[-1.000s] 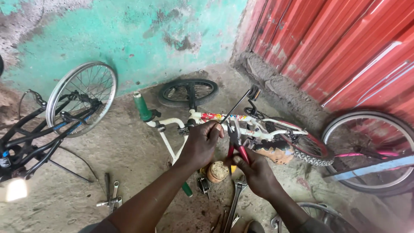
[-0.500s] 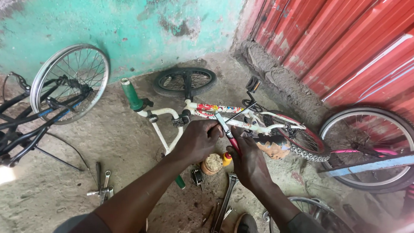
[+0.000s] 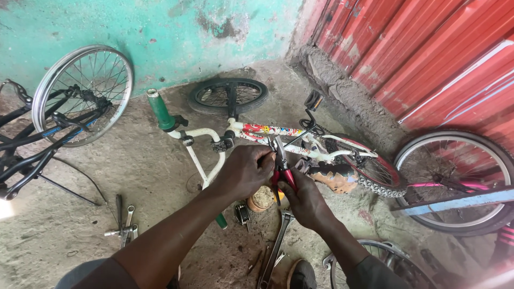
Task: The person works on the handlebars of a white bicycle, using pliers to cut a cable and a rag to wipe the components. They manipulate the brake lever and cable housing while seated on the floor.
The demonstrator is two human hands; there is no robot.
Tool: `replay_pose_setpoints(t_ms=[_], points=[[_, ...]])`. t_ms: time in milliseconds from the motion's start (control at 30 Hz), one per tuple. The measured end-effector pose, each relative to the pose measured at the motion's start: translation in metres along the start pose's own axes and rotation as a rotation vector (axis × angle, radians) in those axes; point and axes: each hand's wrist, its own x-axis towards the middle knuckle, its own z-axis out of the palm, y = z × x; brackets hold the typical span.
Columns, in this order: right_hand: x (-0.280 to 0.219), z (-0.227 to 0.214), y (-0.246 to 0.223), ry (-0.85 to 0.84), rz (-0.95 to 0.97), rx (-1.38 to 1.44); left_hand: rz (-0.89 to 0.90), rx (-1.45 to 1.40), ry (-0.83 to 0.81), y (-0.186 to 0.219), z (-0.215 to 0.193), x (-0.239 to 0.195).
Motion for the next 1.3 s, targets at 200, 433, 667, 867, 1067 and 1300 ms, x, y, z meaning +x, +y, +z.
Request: replay_pose_setpoints(t_ms=[200,433,667,867,1067,1300], points=[[-0.002,0.003,0.009,-0.049,-0.026,0.116,0.005,-0.052,-0.007,-0.001,0.001,-0.001],[-0.001,0.002,0.016,-0.022,-0.073,0.214,-0.005,-0.042,-0.017,-0.005,-0.002,0.004],[-0.002,0.002,-0.024,-0.018,-0.019,0.024,-0.045,0.018,-0.035,-0.016,0.002,0.004],[-0.007,-0.007,-0.062,0.039,-0.027,-0.115,-0.056,0.092,-0.04,-0.018,0.007,0.005],[-0.001,-0.009,-0.049,0.048,-0.084,-0.122,-0.01,0.066,-0.032,-0.006,0.0,0.005],[0.0,-0.002,-0.019,-0.021,0.052,-0.077,0.025,0.123,-0.069,-0.012,-0.001,0.006]])
